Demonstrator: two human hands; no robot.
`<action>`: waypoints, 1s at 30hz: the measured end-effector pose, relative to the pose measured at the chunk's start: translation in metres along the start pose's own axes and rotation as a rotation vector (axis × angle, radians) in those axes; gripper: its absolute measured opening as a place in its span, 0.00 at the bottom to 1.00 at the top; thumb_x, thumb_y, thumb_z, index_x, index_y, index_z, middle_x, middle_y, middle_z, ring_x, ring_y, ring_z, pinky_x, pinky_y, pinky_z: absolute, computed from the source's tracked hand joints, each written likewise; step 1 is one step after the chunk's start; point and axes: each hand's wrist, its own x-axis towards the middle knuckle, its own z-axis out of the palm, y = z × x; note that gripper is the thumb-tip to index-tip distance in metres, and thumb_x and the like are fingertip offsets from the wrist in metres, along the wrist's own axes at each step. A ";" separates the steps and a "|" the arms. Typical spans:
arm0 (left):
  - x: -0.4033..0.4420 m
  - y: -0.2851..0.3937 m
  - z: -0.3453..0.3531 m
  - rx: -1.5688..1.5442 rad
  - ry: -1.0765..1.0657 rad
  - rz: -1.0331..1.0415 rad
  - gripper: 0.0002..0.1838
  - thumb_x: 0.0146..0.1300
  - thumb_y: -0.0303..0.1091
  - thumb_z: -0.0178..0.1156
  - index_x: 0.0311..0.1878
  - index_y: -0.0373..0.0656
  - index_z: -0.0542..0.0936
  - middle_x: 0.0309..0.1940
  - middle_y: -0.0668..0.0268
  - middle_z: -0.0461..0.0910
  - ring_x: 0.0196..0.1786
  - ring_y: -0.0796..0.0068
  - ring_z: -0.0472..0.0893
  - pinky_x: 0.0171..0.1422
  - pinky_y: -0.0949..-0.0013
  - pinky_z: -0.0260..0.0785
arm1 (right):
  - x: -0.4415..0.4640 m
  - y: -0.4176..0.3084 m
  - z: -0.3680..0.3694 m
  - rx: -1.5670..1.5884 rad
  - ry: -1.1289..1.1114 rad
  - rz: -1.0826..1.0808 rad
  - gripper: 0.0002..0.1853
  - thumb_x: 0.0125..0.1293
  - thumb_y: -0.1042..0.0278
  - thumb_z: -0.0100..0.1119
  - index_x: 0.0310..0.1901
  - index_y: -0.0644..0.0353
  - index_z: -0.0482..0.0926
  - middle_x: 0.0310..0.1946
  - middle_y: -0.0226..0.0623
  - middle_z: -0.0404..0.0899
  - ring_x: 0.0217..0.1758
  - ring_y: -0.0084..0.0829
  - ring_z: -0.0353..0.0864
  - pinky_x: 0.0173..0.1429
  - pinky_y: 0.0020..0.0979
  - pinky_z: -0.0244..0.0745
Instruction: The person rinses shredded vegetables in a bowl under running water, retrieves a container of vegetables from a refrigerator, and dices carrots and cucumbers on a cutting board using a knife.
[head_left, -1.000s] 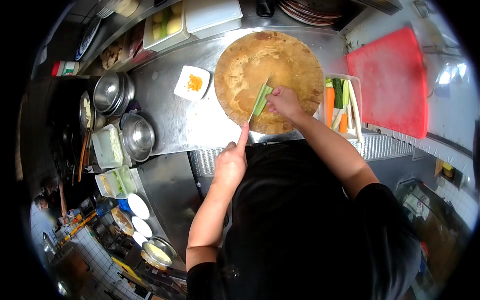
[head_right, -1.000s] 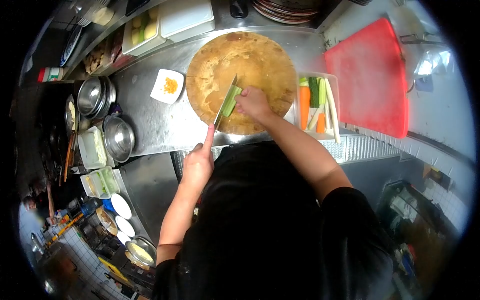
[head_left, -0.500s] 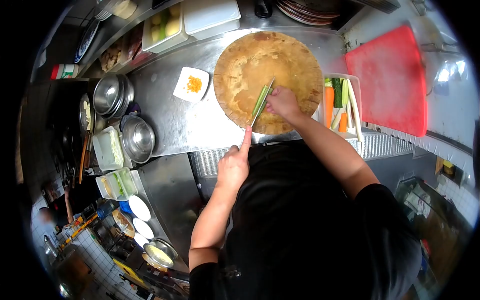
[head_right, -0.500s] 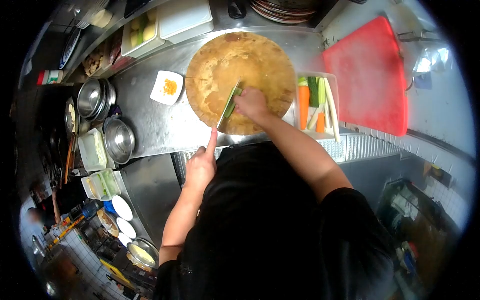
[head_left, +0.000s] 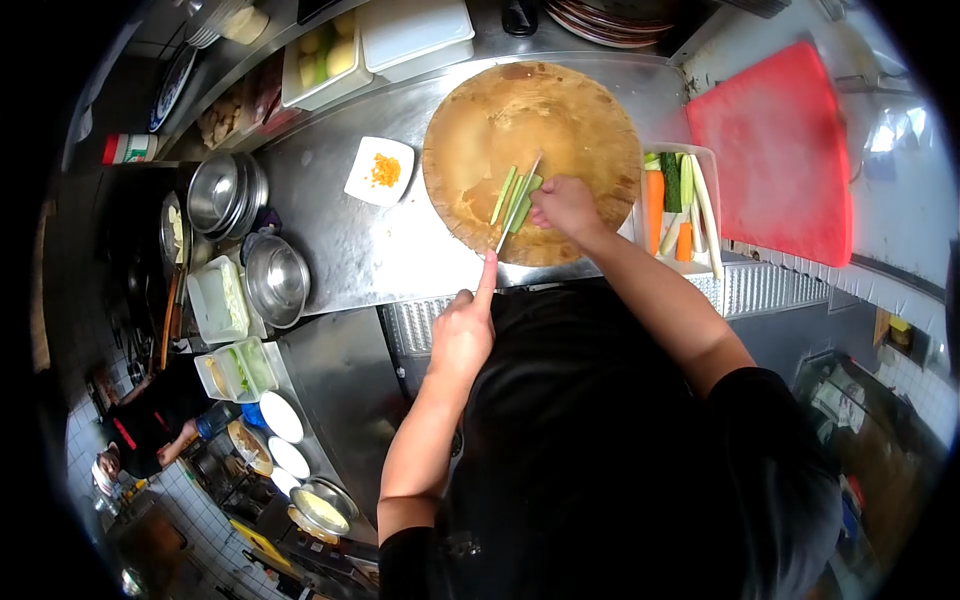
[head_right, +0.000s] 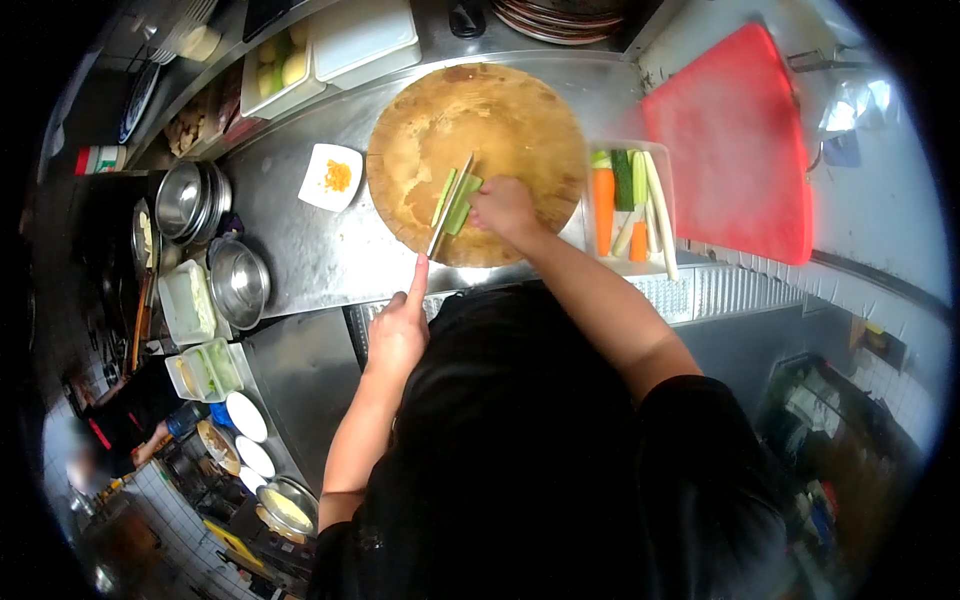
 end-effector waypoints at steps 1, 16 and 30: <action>0.000 0.001 0.000 0.003 -0.004 0.004 0.49 0.61 0.19 0.57 0.86 0.61 0.57 0.26 0.53 0.77 0.28 0.47 0.83 0.36 0.47 0.80 | 0.001 0.001 0.001 -0.001 0.010 0.003 0.10 0.65 0.72 0.62 0.28 0.69 0.83 0.22 0.42 0.86 0.24 0.30 0.88 0.32 0.31 0.84; 0.005 -0.002 0.015 -0.049 0.055 0.007 0.49 0.61 0.19 0.57 0.86 0.62 0.56 0.25 0.52 0.77 0.27 0.48 0.84 0.35 0.47 0.80 | 0.002 -0.002 -0.003 -0.156 -0.025 -0.014 0.09 0.70 0.72 0.64 0.38 0.70 0.78 0.29 0.45 0.86 0.28 0.32 0.89 0.31 0.32 0.86; 0.001 0.015 -0.002 0.008 -0.052 -0.009 0.50 0.61 0.19 0.57 0.86 0.62 0.55 0.27 0.51 0.78 0.29 0.46 0.84 0.37 0.47 0.80 | -0.002 -0.008 -0.005 -0.162 -0.043 -0.019 0.07 0.69 0.75 0.61 0.40 0.71 0.78 0.28 0.45 0.86 0.28 0.33 0.89 0.31 0.32 0.86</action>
